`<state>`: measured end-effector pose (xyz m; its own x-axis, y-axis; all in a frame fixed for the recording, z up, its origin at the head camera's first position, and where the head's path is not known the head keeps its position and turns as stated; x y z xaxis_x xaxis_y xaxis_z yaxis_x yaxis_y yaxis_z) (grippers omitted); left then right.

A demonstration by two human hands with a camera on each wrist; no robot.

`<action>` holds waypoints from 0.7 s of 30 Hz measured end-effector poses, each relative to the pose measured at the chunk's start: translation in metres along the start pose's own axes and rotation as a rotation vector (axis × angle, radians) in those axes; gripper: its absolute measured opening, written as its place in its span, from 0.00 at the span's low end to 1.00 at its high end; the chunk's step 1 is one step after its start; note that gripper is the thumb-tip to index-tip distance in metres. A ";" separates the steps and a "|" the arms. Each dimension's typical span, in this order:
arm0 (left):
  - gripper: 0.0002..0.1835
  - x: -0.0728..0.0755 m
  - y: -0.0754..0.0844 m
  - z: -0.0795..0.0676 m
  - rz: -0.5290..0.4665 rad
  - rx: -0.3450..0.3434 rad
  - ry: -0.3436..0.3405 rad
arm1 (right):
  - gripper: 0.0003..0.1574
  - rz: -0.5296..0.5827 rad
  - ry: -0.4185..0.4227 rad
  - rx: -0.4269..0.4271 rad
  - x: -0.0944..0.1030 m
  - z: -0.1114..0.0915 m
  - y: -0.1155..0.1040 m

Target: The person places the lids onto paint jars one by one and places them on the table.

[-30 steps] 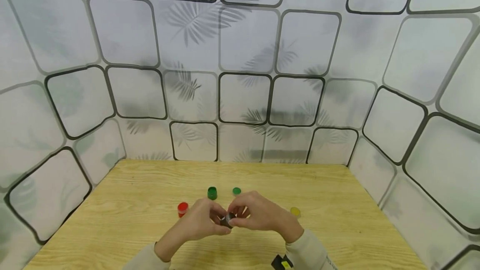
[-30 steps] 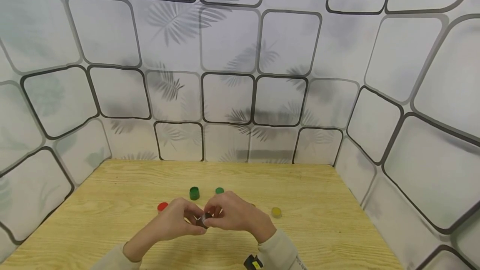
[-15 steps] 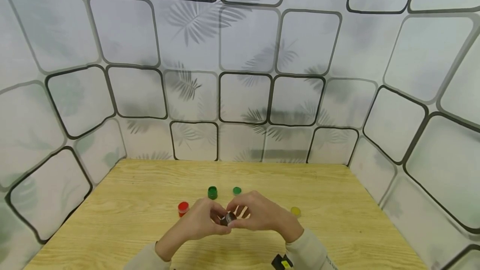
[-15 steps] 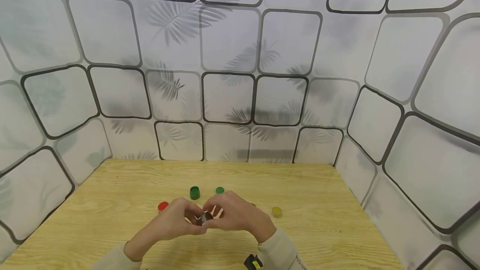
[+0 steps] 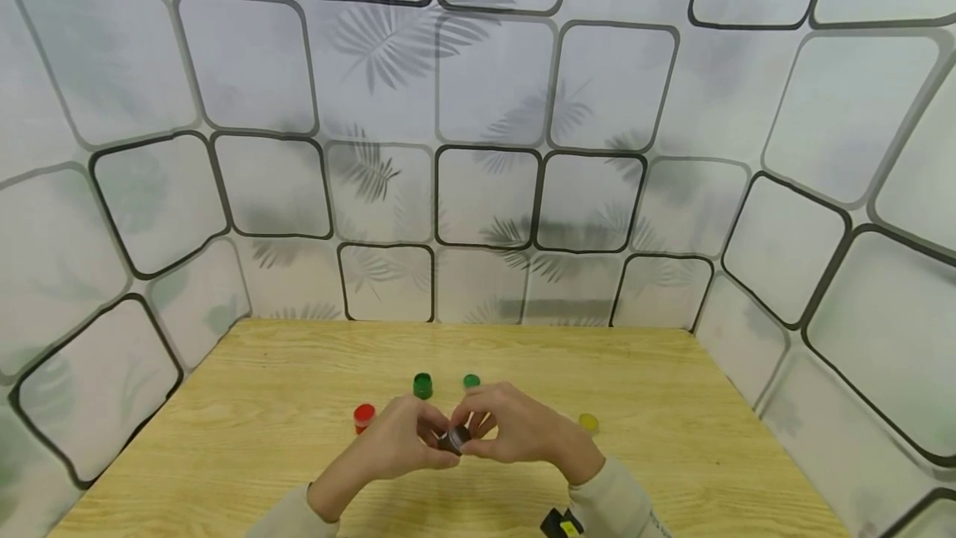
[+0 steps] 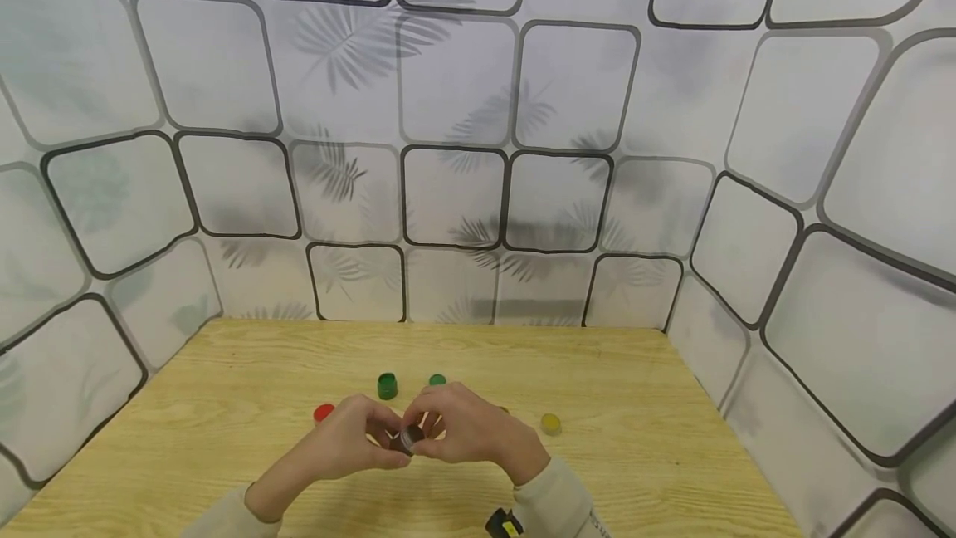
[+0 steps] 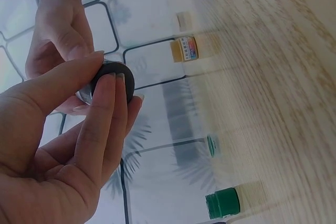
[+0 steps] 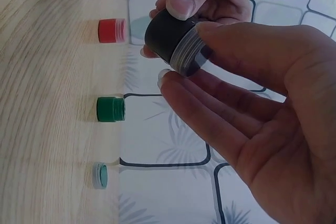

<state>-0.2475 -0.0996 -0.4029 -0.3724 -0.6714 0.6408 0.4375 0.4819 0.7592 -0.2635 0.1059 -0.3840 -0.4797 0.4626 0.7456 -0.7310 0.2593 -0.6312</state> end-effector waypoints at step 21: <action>0.10 0.000 0.003 -0.001 0.000 0.008 -0.004 | 0.17 -0.006 -0.006 -0.063 0.000 0.001 0.001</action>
<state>-0.2459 -0.0992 -0.4008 -0.3755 -0.6695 0.6409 0.4308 0.4862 0.7603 -0.2650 0.1058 -0.3847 -0.4782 0.4555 0.7509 -0.7021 0.3153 -0.6385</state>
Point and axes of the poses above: each hand's wrist, its own z-axis towards the middle knuckle, its own x-axis out of the back of the hand, y = z × x, the point moved 2 cm from there along z, towards the middle knuckle, and after that the axes turned 4 degrees about z, right-handed, at the moved point
